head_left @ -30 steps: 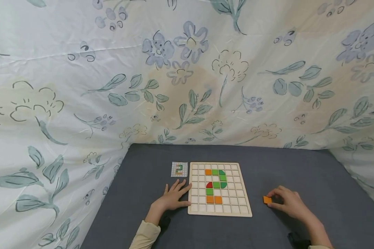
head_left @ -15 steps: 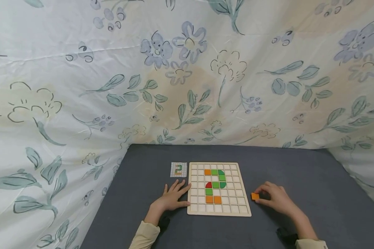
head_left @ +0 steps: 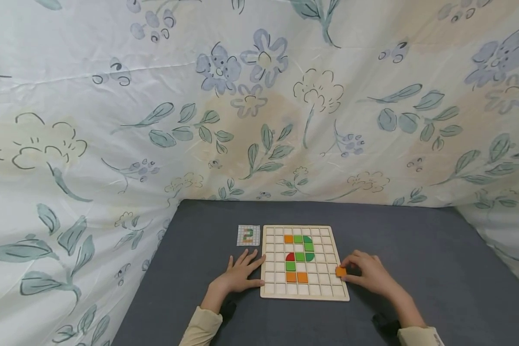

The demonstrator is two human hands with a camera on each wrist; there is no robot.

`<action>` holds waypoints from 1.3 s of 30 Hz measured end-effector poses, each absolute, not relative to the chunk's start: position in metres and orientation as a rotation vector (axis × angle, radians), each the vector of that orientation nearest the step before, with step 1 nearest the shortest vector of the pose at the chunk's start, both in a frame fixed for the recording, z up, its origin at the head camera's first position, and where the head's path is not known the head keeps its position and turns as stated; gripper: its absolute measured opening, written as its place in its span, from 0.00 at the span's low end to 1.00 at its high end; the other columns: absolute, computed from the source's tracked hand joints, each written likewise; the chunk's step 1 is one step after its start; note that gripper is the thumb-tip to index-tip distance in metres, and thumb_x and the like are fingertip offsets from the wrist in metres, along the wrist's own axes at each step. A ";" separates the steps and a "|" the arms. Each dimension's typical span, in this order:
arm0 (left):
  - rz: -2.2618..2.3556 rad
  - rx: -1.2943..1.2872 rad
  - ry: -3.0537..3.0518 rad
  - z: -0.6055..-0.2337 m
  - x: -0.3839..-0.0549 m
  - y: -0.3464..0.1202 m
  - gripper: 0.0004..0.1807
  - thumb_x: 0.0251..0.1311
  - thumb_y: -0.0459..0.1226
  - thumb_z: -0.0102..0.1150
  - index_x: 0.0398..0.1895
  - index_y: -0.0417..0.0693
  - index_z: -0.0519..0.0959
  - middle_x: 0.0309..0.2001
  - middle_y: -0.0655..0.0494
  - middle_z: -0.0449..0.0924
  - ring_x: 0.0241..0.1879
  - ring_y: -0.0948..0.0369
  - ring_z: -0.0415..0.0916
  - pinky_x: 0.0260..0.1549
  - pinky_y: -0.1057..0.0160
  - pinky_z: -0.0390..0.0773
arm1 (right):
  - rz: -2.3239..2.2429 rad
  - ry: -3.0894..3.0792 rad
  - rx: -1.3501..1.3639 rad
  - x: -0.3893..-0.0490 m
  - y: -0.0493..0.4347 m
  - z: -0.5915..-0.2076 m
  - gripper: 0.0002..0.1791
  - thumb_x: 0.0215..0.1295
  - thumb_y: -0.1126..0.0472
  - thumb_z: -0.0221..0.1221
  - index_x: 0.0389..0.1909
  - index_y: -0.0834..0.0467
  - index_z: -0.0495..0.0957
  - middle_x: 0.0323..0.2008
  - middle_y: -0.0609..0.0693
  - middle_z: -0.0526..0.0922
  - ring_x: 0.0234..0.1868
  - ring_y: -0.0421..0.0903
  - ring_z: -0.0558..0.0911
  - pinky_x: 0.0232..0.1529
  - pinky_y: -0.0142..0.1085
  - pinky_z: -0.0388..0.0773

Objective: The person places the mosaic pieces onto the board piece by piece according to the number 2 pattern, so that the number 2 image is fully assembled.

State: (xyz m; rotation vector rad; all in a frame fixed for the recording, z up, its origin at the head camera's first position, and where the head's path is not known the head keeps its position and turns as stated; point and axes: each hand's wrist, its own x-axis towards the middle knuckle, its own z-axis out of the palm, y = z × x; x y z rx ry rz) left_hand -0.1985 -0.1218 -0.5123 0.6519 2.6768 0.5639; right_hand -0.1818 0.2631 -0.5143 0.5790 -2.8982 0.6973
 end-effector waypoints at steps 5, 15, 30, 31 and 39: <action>0.578 0.646 2.674 -0.509 -0.197 -0.121 0.40 0.57 0.59 0.53 0.72 0.60 0.54 0.73 0.51 0.47 0.72 0.46 0.37 0.63 0.33 0.34 | 0.704 -2.919 0.614 -0.185 0.253 -0.513 0.14 0.46 0.45 0.69 0.33 0.43 0.80 0.27 0.37 0.69 0.29 0.35 0.65 0.34 0.39 0.51; 0.584 0.668 2.678 -0.506 -0.197 -0.121 0.40 0.58 0.58 0.53 0.72 0.58 0.55 0.73 0.49 0.47 0.72 0.45 0.37 0.63 0.32 0.35 | 0.786 -2.859 0.775 -0.188 0.234 -0.512 0.14 0.49 0.46 0.67 0.35 0.45 0.80 0.29 0.38 0.72 0.29 0.37 0.67 0.36 0.40 0.54; 0.579 0.661 2.685 -0.506 -0.196 -0.120 0.40 0.58 0.57 0.53 0.72 0.58 0.55 0.73 0.49 0.48 0.72 0.45 0.37 0.63 0.32 0.35 | 0.803 -2.822 0.881 -0.192 0.211 -0.513 0.13 0.49 0.47 0.68 0.35 0.45 0.79 0.25 0.39 0.69 0.28 0.36 0.66 0.36 0.39 0.52; 0.578 0.662 2.685 -0.507 -0.196 -0.120 0.40 0.58 0.57 0.53 0.72 0.58 0.55 0.73 0.49 0.47 0.72 0.46 0.37 0.63 0.32 0.35 | 0.805 -2.822 0.882 -0.192 0.210 -0.513 0.13 0.49 0.47 0.68 0.34 0.44 0.79 0.24 0.39 0.69 0.27 0.36 0.66 0.36 0.39 0.51; 0.582 0.674 2.692 -0.510 -0.198 -0.121 0.40 0.58 0.57 0.54 0.72 0.58 0.55 0.73 0.49 0.47 0.72 0.45 0.37 0.63 0.32 0.34 | 0.770 -2.828 0.910 -0.193 0.205 -0.514 0.12 0.49 0.47 0.67 0.34 0.44 0.80 0.27 0.37 0.71 0.28 0.34 0.67 0.37 0.39 0.55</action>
